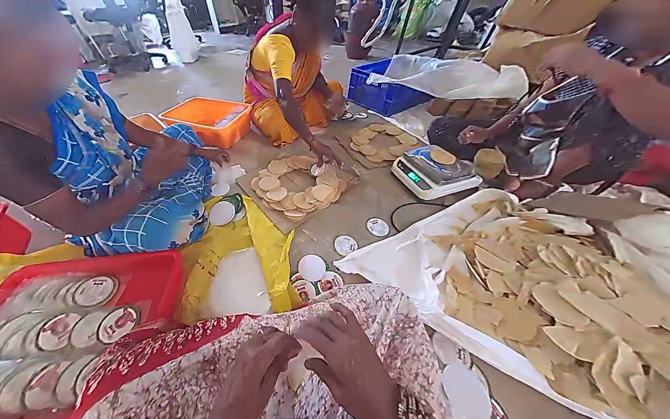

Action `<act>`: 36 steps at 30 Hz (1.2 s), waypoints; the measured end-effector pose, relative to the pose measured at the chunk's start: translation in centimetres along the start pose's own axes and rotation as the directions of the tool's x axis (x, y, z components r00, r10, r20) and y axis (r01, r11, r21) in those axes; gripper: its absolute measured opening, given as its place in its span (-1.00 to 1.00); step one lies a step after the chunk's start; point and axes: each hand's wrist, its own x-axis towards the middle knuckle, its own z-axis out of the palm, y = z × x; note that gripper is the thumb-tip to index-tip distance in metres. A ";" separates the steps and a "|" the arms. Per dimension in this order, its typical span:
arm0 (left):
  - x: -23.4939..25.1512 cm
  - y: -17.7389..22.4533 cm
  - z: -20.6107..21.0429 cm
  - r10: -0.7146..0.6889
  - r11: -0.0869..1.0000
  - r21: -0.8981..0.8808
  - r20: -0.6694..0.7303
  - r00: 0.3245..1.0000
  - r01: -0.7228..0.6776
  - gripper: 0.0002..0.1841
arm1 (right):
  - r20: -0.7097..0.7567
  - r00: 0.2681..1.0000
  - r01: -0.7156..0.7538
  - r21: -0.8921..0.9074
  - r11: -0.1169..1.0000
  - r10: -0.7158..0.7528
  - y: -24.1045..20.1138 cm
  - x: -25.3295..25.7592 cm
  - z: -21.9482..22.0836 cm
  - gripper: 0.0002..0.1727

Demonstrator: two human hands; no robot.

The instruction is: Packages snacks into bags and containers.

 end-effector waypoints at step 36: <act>-1.9 3.4 4.2 -0.387 0.762 -0.622 -0.216 0.896 0.179 -0.87 | -0.106 0.983 -0.072 0.527 0.847 0.150 0.2 -1.6 -1.2 -0.84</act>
